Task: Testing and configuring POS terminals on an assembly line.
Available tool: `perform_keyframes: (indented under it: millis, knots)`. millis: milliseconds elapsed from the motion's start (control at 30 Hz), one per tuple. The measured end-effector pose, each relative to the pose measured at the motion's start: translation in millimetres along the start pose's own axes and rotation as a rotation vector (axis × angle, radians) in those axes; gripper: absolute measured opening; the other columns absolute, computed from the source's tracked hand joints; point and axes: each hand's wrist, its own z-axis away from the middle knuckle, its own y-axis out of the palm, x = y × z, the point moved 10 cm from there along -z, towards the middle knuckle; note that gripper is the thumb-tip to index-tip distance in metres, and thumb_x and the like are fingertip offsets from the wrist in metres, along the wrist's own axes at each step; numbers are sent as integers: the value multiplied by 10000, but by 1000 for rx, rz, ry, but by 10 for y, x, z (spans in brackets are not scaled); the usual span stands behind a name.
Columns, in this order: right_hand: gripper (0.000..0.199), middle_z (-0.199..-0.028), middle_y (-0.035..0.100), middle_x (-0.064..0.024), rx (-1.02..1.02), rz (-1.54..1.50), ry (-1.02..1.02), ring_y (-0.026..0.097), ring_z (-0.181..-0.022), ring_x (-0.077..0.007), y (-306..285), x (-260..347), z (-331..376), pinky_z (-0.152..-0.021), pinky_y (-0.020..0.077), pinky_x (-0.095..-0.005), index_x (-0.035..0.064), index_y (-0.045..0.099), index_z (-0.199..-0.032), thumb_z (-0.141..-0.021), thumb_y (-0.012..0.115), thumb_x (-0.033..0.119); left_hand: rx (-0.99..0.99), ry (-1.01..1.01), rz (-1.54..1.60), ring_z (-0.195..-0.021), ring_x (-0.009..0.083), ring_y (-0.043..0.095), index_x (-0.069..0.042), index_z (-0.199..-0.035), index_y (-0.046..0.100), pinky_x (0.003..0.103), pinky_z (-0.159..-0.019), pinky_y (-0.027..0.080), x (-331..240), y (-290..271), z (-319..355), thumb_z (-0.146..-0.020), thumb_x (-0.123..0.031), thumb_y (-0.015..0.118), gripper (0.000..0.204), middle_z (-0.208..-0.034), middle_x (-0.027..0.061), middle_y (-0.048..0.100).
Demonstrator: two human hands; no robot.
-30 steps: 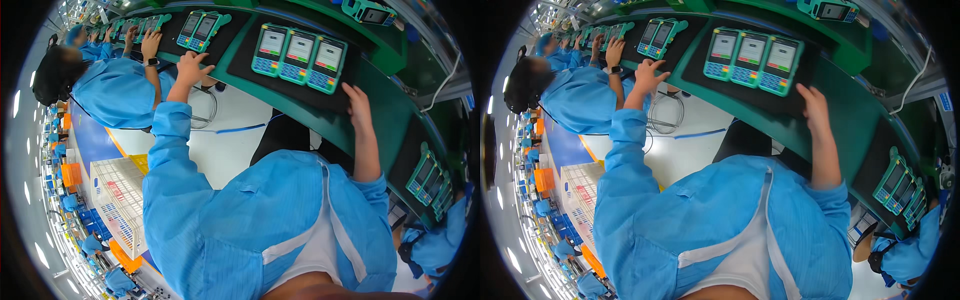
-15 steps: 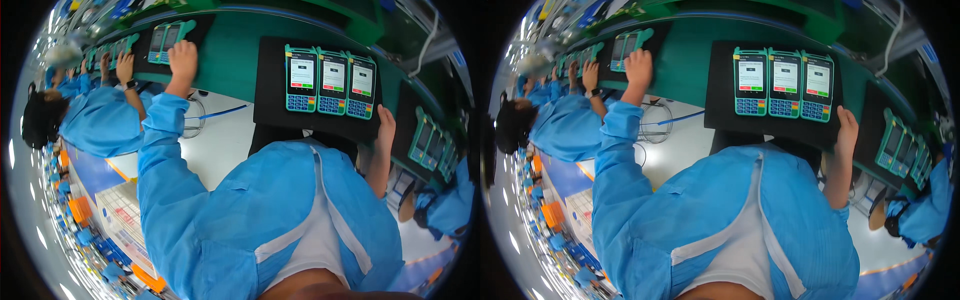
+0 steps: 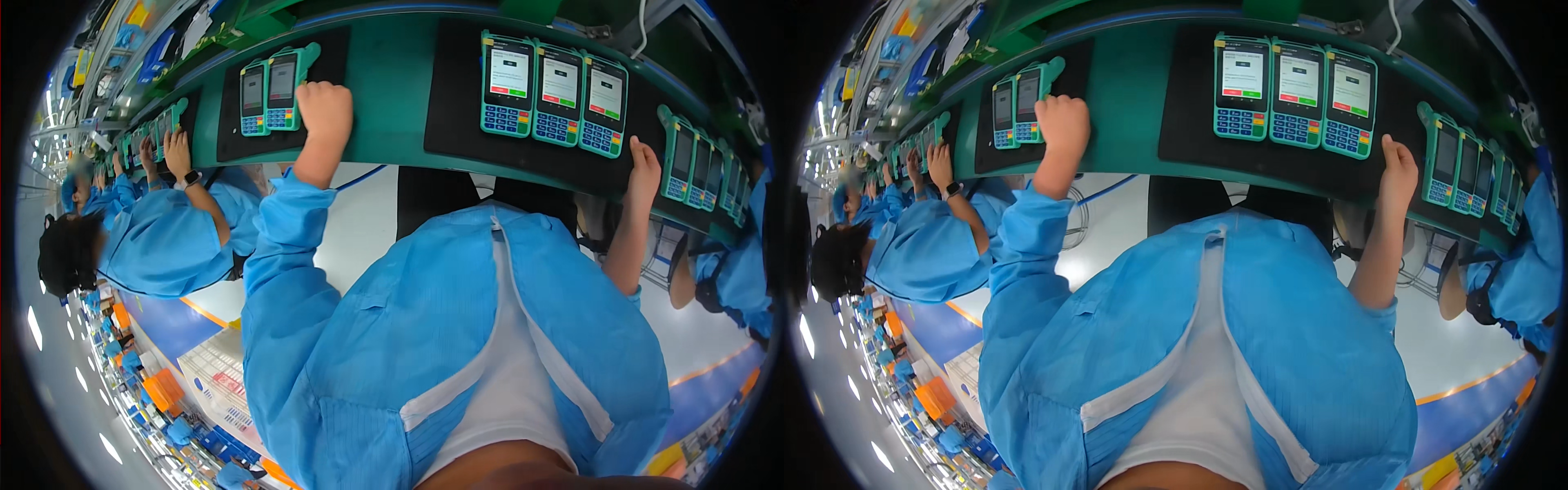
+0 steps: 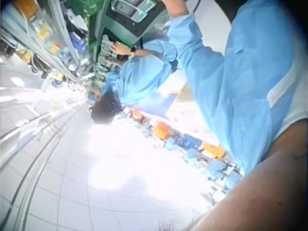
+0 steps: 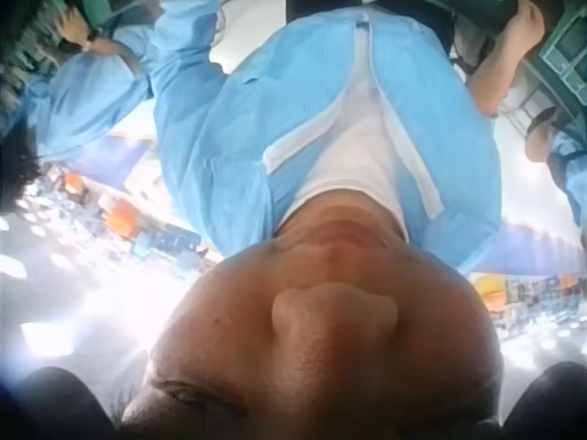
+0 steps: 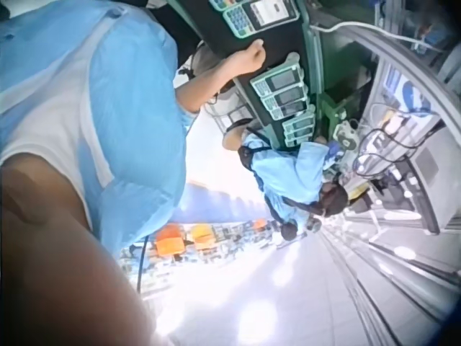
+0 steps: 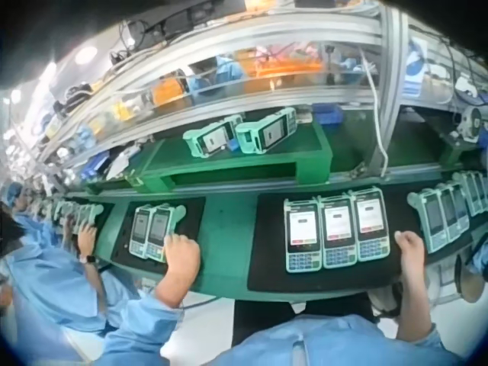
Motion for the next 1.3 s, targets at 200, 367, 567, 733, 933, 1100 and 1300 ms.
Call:
perform_keyframes:
  millis: [200,367,567,733,933,1100,1300]
  knots:
    - [336,-742,614,-72,61,333,-158,539,-679,-154,172,255,-138,-629,400,-289,-17,667,-925,-917,633,317,82,-32,28,-776,240,600,-120,-712,724,389,-712,372,-172,-82,49,-748,-113,620,110,-748,56,653]
    - [423,-920,662,-228,147,706,-303,635,-880,-388,333,528,-220,-790,482,-409,-27,646,-1063,-931,571,367,-11,-20,121,-750,243,599,-97,-647,684,384,-738,396,-482,-385,-13,-686,-91,620,74,-715,64,634]
    - [304,-996,650,-159,27,658,-432,627,-920,-278,274,646,-154,-818,474,-348,11,668,-1079,-941,574,265,-194,-152,557,-708,249,599,-107,-761,720,407,-684,408,-382,-660,76,-813,-204,650,130,-682,50,629]
    - [287,-1006,647,-83,146,109,-255,588,-905,-128,431,261,-139,-820,452,-264,7,658,-1086,-973,549,247,-492,-412,599,-831,232,554,-142,-944,718,416,-729,366,275,-583,635,-768,-197,678,189,-868,8,599]
    - [300,-901,622,-25,158,148,-298,514,-754,-78,471,222,-154,-674,417,-228,16,626,-1121,-989,515,261,-344,-702,495,-1119,332,410,-170,-1103,713,489,-947,274,838,-50,1031,-810,-296,657,324,-1114,108,516]
    - [306,-877,605,-10,179,77,-273,490,-733,-64,483,184,-164,-653,395,-212,11,613,-1133,-997,491,257,-235,-688,417,-1175,316,412,-239,-1135,707,486,-987,267,900,142,966,-856,-370,624,319,-1191,105,516]
    - [317,-886,596,-6,187,100,-326,487,-755,-55,479,225,-153,-676,394,-208,8,604,-1146,-1002,476,260,-301,-561,570,-1186,337,386,-209,-1109,714,513,-1002,231,750,-53,878,-830,-379,640,335,-1191,122,500]
